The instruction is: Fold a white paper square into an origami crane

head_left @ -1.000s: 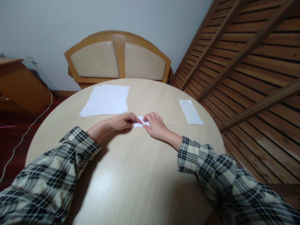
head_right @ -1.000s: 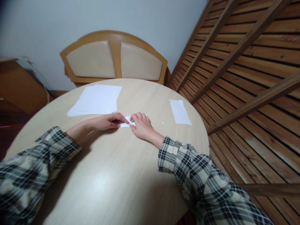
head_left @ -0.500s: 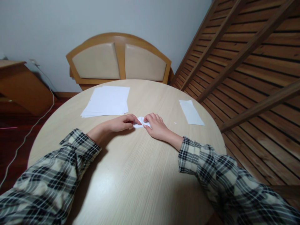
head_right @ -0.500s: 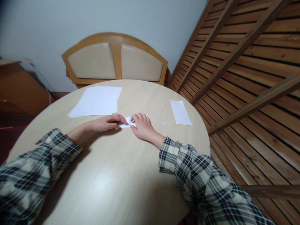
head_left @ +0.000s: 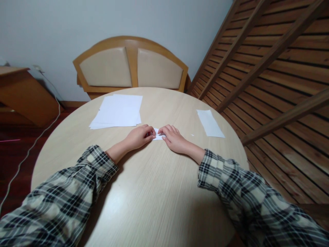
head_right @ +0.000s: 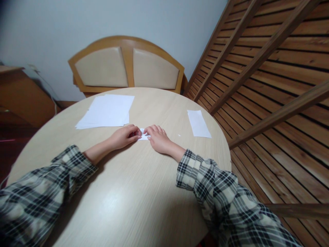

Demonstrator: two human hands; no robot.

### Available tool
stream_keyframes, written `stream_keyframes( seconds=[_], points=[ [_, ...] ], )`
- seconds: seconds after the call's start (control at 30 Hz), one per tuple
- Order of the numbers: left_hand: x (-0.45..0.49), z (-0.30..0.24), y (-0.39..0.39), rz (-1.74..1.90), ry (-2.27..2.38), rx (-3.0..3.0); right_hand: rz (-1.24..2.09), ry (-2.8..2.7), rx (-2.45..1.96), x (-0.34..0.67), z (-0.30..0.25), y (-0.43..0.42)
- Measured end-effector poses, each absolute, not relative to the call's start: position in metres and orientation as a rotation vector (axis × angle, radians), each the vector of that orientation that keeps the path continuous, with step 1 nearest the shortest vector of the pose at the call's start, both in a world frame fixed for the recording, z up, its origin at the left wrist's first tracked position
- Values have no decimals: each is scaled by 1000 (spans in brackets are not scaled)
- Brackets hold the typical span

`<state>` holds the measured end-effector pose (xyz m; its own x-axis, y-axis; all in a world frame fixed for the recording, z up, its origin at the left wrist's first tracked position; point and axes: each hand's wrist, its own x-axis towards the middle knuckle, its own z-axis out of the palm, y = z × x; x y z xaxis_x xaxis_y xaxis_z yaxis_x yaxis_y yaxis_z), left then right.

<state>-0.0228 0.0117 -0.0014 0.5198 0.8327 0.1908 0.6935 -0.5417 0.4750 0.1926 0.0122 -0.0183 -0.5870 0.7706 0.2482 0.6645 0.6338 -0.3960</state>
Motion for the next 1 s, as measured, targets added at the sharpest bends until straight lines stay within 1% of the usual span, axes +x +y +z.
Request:
stream_keyframes(
  seconds=[0.27,0.6,0.73,1.0],
  points=[
    [-39,-5,15,537,1111,2514,564,-2498,-971,205,-18,23],
    [-72,1,7,454,1048,2621,694,-2510,-835,217,-11,25],
    [-88,-2,3,491,1151,2611,698,-2503,-827,219,-12,25],
    [-95,-6,5,548,1289,2616,579,-2537,-834,214,-10,23]
  ],
)
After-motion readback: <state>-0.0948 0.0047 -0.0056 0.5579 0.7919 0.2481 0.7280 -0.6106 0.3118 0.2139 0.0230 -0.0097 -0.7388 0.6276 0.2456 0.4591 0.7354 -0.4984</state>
